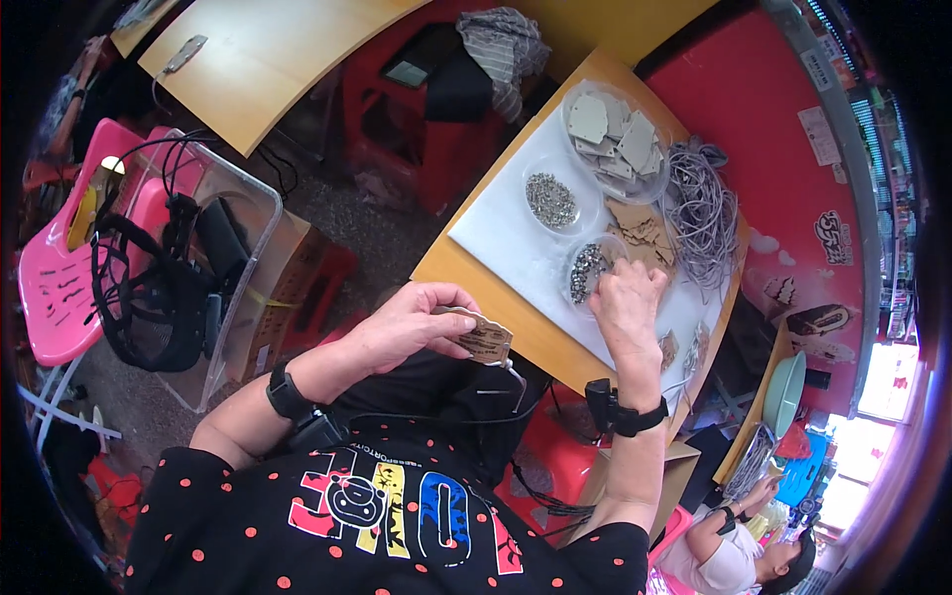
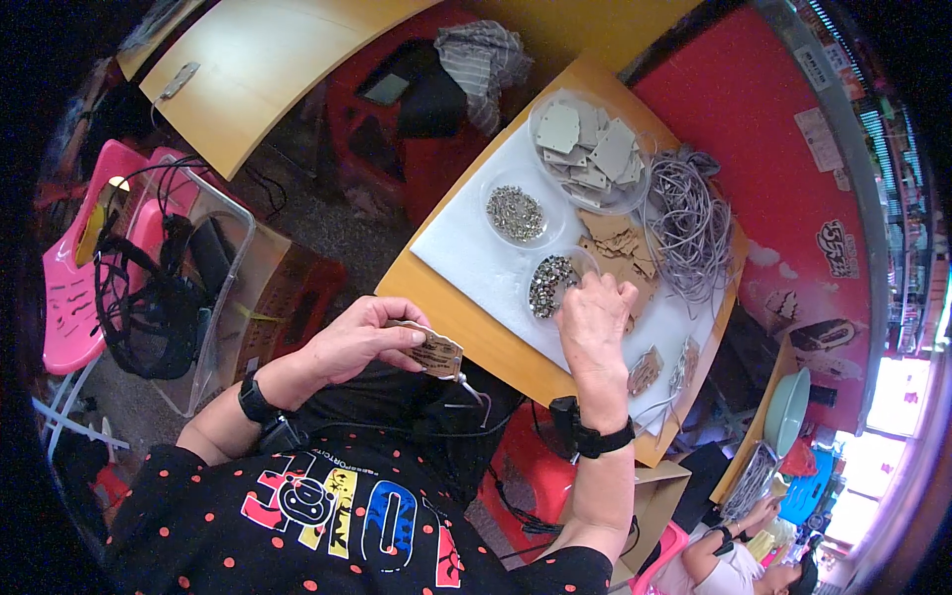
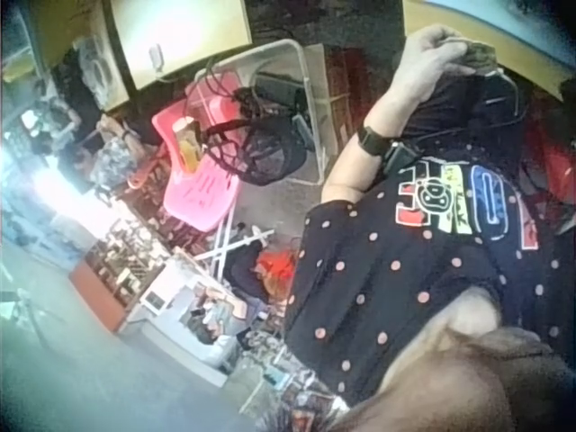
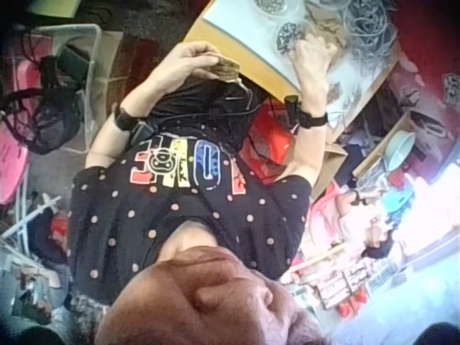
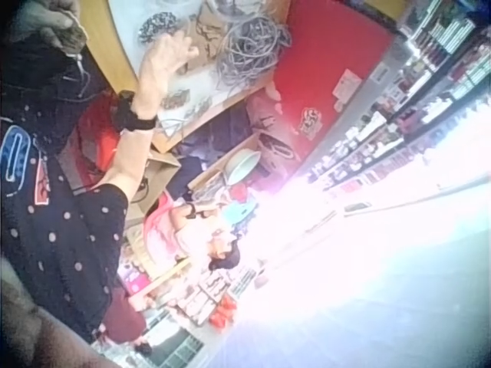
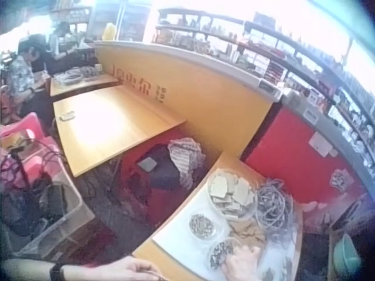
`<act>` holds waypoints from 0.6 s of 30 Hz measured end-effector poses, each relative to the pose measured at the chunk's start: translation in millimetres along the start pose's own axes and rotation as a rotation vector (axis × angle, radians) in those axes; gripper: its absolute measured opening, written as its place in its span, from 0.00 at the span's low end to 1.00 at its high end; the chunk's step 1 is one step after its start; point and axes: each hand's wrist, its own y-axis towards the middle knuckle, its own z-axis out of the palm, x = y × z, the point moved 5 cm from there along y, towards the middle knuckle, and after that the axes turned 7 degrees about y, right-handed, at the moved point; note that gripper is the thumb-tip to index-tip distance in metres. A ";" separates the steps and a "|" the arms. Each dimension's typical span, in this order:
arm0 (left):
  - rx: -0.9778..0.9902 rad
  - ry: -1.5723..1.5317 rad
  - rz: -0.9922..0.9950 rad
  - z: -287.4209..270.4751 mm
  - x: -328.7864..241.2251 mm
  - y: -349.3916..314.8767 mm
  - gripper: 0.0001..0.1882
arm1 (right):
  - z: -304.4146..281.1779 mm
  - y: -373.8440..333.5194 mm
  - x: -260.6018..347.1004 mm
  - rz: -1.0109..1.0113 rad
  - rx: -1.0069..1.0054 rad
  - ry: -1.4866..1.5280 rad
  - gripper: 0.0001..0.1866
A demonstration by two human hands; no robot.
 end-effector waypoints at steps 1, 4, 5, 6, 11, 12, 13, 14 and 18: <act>-0.004 -0.001 0.003 0.2 -0.5 -1.0 0.09 | -7.6 -1.7 5.4 -0.046 -0.068 0.009 0.05; 0.005 -0.004 0.004 0.9 0.4 -2.7 0.09 | -6.1 -3.0 4.0 -0.094 -0.098 -0.121 0.04; 0.018 -0.007 0.001 1.7 0.9 -3.0 0.09 | -2.5 -3.5 1.4 -0.096 -0.056 -0.259 0.02; 0.016 -0.011 0.003 0.5 0.5 -3.0 0.09 | -7.8 -1.4 2.4 -0.100 -0.055 -0.261 0.02; -0.035 -0.054 -0.003 -2.6 -2.1 0.2 0.09 | -25.0 -11.5 -17.7 0.468 -0.068 1.031 0.07; -0.044 -0.064 -0.003 -3.6 -3.0 1.8 0.09 | -19.0 -19.6 -17.1 0.613 -0.107 1.510 0.06; -0.018 -0.099 -0.024 -1.3 -2.6 4.7 0.09 | -17.0 -28.9 -9.0 0.728 -0.094 1.776 0.05; 0.008 -0.134 -0.044 1.1 -2.3 7.6 0.10 | -16.6 -33.9 -1.4 0.734 -0.084 1.775 0.05; 0.038 -0.199 -0.088 12.5 -4.0 16.8 0.10 | -7.2 -44.8 37.3 0.761 -0.083 2.210 0.04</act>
